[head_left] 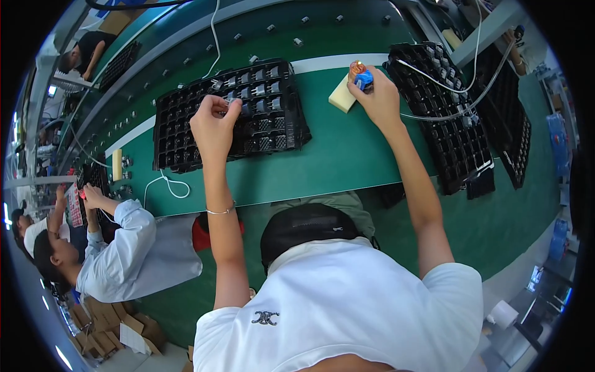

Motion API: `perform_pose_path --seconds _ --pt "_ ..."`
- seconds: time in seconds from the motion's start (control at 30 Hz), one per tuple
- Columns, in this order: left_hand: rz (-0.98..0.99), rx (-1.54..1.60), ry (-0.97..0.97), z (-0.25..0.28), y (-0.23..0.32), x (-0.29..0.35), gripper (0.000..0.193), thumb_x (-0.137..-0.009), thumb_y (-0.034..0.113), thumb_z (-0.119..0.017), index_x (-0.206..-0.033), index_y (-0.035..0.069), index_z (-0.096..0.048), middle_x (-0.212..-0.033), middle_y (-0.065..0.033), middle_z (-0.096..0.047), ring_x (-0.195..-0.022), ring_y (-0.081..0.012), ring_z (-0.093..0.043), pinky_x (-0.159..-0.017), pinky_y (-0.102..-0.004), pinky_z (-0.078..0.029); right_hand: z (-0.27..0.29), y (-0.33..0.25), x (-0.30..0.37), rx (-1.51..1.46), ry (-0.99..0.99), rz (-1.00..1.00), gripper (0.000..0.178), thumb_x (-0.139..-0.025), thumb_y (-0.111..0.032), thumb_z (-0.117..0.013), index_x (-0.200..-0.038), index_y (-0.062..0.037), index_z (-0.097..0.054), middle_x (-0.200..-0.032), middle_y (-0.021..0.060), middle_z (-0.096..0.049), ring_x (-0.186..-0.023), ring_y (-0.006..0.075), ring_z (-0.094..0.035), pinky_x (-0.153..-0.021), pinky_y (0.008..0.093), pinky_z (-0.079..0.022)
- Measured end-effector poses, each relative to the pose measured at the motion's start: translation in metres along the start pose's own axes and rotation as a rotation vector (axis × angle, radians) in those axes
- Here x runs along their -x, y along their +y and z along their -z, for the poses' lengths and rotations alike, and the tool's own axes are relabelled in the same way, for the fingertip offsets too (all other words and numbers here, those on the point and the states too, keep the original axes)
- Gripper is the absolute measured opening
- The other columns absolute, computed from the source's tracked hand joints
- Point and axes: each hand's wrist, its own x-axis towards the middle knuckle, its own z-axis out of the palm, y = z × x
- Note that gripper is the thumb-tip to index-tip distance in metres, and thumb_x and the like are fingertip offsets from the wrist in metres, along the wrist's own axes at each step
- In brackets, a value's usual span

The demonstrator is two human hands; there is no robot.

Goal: The person assembles small silver electronic components onto a circuit board by picking them from a component tray and placing them onto the device held in an assembly jig.

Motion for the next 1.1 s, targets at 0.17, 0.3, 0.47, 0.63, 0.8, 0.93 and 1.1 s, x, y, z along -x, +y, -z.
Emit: perform_pose_path --seconds 0.17,0.3,0.47,0.63,0.8,0.93,1.1 --pt "0.043 0.796 -0.171 -0.02 0.011 0.006 0.023 -0.081 0.001 -0.073 -0.093 0.001 -0.054 -0.078 0.0008 -0.057 -0.061 -0.0018 -0.051 -0.054 -0.0162 -0.04 -0.001 0.001 0.002 0.019 0.01 -0.019 0.042 -0.078 -0.029 -0.075 -0.108 -0.0011 -0.064 -0.09 0.0125 -0.066 -0.075 0.0268 -0.067 -0.068 0.034 -0.052" --pt "0.013 0.821 -0.217 -0.035 0.007 0.01 0.021 -0.081 0.001 -0.072 -0.093 0.003 -0.055 -0.079 0.0038 -0.054 -0.063 -0.0003 -0.045 -0.056 -0.0153 -0.034 0.001 0.0 0.002 -0.009 -0.011 -0.031 0.043 -0.077 -0.028 -0.075 -0.108 -0.0007 -0.064 -0.093 0.0129 -0.067 -0.078 0.0272 -0.067 -0.07 0.0337 -0.052" --pt "0.022 0.808 -0.231 -0.04 0.005 0.009 0.02 -0.081 0.001 -0.072 -0.093 0.003 -0.056 -0.08 0.0042 -0.055 -0.064 -0.0004 -0.044 -0.056 -0.0158 -0.033 -0.001 0.004 0.002 -0.011 0.006 -0.02 0.042 -0.077 -0.027 -0.075 -0.108 -0.0004 -0.065 -0.094 0.0133 -0.067 -0.078 0.0271 -0.067 -0.07 0.0337 -0.052" --pt "0.006 0.832 -0.23 -0.041 0.004 0.012 0.019 -0.082 0.002 -0.072 -0.094 0.003 -0.057 -0.081 0.004 -0.056 -0.065 -0.0008 -0.045 -0.057 -0.0158 -0.035 -0.004 0.007 0.001 -0.023 0.021 0.025 0.042 -0.076 -0.025 -0.076 -0.108 0.0003 -0.064 -0.093 0.0137 -0.067 -0.077 0.0264 -0.067 -0.069 0.0333 -0.052" --pt "-0.008 0.828 -0.209 -0.036 0.004 0.013 0.016 -0.085 0.004 -0.07 -0.099 0.001 -0.062 -0.082 0.0034 -0.058 -0.066 -0.001 -0.046 -0.057 -0.0162 -0.035 -0.012 0.012 -0.017 -0.033 0.0 -0.008 0.047 -0.073 -0.027 -0.077 -0.109 0.0008 -0.064 -0.085 0.0151 -0.066 -0.076 0.0253 -0.067 -0.07 0.0332 -0.053" --pt "-0.04 0.819 -0.214 -0.035 -0.004 0.013 0.016 -0.093 0.012 -0.063 -0.104 0.001 -0.066 -0.078 0.003 -0.059 -0.066 -0.0018 -0.047 -0.054 -0.0176 -0.035 -0.035 0.03 -0.08 -0.055 -0.106 -0.057 0.05 -0.072 -0.034 -0.075 -0.109 -0.0014 -0.065 -0.08 0.0166 -0.067 -0.076 0.0275 -0.068 -0.072 0.0364 -0.053" --pt "0.033 0.842 -0.218 -0.032 0.004 0.016 0.019 -0.094 0.012 -0.062 -0.109 0.001 -0.065 -0.076 0.0018 -0.06 -0.067 -0.0041 -0.054 -0.055 -0.018 -0.038 -0.09 0.057 -0.138 0.068 -0.003 0.063 0.046 -0.074 -0.039 -0.071 -0.105 -0.0051 -0.066 -0.085 0.0188 -0.068 -0.079 0.0342 -0.068 -0.075 0.0406 -0.053"
